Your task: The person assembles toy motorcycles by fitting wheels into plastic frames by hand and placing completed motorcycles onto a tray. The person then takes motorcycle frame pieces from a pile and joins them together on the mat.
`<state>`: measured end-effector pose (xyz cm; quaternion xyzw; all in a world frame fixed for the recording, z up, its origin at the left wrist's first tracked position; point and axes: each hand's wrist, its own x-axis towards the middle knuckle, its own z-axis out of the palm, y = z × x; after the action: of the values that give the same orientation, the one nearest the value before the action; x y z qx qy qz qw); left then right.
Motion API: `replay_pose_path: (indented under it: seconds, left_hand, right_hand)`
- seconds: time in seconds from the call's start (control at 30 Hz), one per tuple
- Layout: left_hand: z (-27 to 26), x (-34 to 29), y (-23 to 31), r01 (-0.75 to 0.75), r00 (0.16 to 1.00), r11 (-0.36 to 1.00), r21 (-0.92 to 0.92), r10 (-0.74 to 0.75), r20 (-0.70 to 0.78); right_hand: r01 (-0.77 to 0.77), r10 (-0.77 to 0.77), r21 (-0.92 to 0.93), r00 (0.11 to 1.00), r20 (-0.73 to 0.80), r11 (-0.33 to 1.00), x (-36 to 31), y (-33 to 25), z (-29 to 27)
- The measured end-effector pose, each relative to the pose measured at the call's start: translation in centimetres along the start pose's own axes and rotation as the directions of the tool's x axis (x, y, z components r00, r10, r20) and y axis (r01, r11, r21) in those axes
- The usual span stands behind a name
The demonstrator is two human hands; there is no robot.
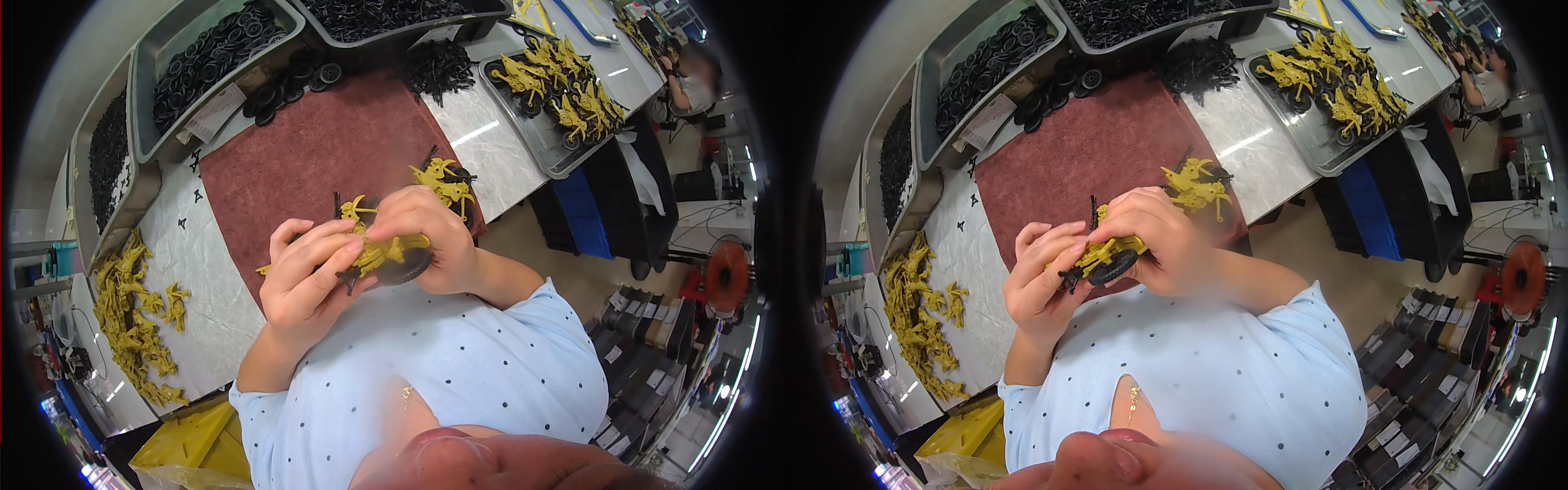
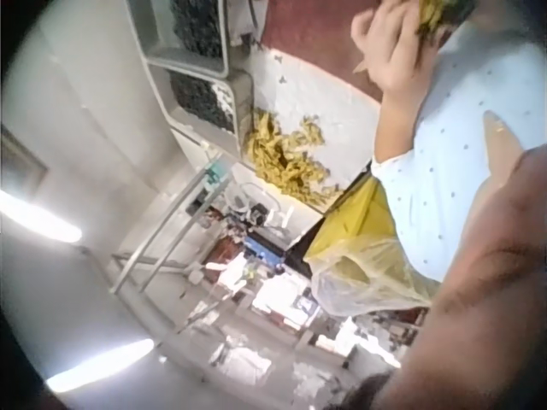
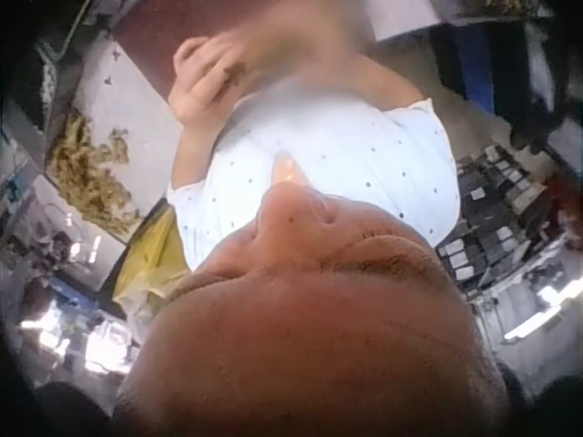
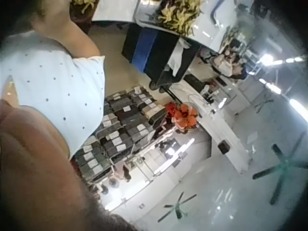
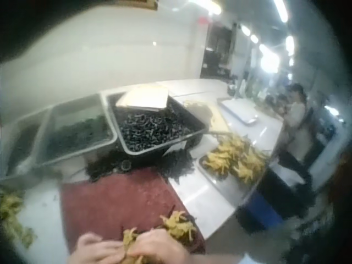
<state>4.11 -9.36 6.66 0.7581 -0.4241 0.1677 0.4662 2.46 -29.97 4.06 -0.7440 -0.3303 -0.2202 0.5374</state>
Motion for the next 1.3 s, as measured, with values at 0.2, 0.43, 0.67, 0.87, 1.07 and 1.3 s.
replay_pose_path:
  seconds: [0.2, 0.43, 0.67, 0.87, 1.07, 1.3]
  left_hand:
    - [0.2, -0.1, -0.2, -0.056, 0.998, 0.997, 0.058, 0.057, -0.009]
    - [-0.2, -0.6, -0.3, -0.165, 0.986, 0.978, 0.127, 0.163, 0.022]
    - [-0.4, -0.2, 0.0, -0.195, 0.979, 0.978, 0.075, 0.19, 0.074]
    - [-0.1, 0.1, -0.6, -0.178, 0.982, 0.982, 0.067, 0.173, 0.082]
    - [0.1, -0.2, -1.4, -0.198, 0.98, 0.976, 0.093, 0.2, -0.008]
    - [0.0, -0.8, -0.7, -0.155, 0.987, 0.984, 0.084, 0.158, -0.032]
  right_hand:
    - [0.092, -0.091, -0.029, 0.995, 0.028, 0.995, -0.3, 0.3, 0.4]
    - [0.15, -0.13, -0.164, 0.984, 0.123, 0.975, -0.3, 0.1, -0.2]
    - [0.044, -0.04, -0.032, 0.994, 0.105, 0.999, -0.4, -0.6, -0.2]
    - [0.032, -0.03, -0.034, 0.999, 0.044, 0.999, -0.6, 0.2, 0.1]
    - [0.137, -0.134, -0.051, 0.989, 0.056, 0.989, 0.3, 0.9, -0.1]
    - [0.109, -0.109, 0.036, 0.994, 0.011, 0.993, -0.4, 1.6, 0.7]
